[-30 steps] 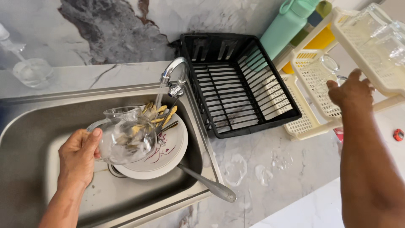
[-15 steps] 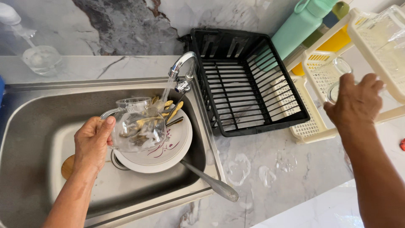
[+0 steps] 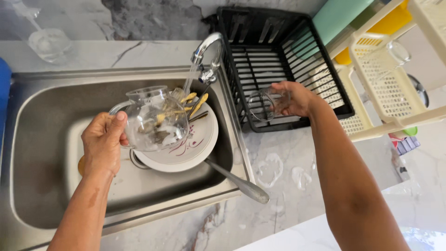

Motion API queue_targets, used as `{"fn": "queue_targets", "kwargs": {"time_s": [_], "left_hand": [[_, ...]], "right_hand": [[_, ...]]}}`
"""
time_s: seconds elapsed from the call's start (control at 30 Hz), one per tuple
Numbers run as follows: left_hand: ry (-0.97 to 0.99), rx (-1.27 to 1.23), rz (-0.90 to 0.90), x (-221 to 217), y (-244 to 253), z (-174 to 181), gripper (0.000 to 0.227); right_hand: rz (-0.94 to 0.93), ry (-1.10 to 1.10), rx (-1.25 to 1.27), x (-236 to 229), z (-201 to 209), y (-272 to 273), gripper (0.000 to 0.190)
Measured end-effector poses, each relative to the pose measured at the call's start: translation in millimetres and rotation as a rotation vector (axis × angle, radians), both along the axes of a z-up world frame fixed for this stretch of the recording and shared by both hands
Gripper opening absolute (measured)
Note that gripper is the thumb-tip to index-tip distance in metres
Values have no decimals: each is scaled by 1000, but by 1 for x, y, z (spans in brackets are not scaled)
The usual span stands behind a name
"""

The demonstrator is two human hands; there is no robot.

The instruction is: The person washes a variety of kitchen items under a running faucet, including a dish rack, plates, cutlery, a glass, a small pot, and a ladle, rinsing each item and placing them aside or into the rack.

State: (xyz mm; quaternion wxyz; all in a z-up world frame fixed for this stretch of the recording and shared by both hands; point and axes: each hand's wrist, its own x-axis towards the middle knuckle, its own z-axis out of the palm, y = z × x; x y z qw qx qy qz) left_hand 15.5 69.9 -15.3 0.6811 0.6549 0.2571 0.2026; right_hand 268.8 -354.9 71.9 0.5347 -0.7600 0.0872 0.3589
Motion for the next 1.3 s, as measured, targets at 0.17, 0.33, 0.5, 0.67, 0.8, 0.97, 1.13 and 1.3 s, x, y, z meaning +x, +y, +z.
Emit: {"fn": "queue_targets", "kwargs": {"time_s": [0.17, 0.33, 0.5, 0.67, 0.8, 0.97, 1.13, 1.3], "left_hand": [[262, 211, 32, -15, -12, 27, 48], [-66, -17, 80, -2, 2, -44, 37], [-116, -53, 114, 4, -4, -53, 31], [-123, -49, 97, -1, -3, -45, 34], [-41, -173, 59, 2, -7, -8, 37], [-151, -201, 81, 10, -7, -23, 38], [-172, -174, 62, 9, -17, -21, 40], [-147, -224, 66, 12, -27, -15, 40]], "right_hand": [[222, 176, -191, 5, -6, 13, 53], [290, 148, -314, 0, -10, 19, 80], [224, -104, -608, -14, -6, 17, 61], [203, -842, -802, 80, -78, -68, 23], [102, -1349, -384, -168, 44, 33, 30], [1139, -800, 300, -330, -19, 72, 58], [1176, -1155, -351, -340, -100, 14, 67], [661, -1291, -471, -326, -107, -125, 50]]}}
